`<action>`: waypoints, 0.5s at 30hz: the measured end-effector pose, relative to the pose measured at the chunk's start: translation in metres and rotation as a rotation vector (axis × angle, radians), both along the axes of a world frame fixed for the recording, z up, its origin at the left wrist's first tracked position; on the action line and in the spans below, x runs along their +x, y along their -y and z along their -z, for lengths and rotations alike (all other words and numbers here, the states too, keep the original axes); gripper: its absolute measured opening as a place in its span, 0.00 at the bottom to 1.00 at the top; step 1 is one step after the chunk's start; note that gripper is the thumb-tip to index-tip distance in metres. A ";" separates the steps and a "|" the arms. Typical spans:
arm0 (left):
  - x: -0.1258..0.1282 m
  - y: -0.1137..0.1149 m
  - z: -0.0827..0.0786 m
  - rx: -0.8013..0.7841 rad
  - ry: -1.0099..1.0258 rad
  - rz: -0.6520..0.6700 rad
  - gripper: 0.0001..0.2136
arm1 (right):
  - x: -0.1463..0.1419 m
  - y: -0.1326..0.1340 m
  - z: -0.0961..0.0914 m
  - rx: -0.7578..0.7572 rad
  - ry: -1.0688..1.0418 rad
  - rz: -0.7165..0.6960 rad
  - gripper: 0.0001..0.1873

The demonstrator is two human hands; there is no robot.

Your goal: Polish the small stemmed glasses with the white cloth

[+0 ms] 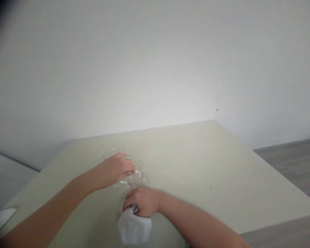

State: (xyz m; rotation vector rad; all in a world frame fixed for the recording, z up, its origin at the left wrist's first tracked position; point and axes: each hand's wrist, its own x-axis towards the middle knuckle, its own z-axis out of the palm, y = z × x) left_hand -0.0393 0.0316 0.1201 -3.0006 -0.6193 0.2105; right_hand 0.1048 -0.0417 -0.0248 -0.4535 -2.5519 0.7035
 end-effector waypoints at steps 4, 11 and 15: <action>-0.024 0.005 0.002 -0.032 -0.017 -0.081 0.08 | -0.001 0.001 -0.001 -0.011 -0.006 -0.022 0.10; -0.074 0.009 0.005 -0.065 -0.034 -0.255 0.10 | -0.002 0.000 -0.002 -0.039 0.002 0.007 0.09; -0.100 0.006 0.008 -0.116 0.017 -0.325 0.10 | -0.002 0.001 -0.002 -0.058 0.008 0.023 0.09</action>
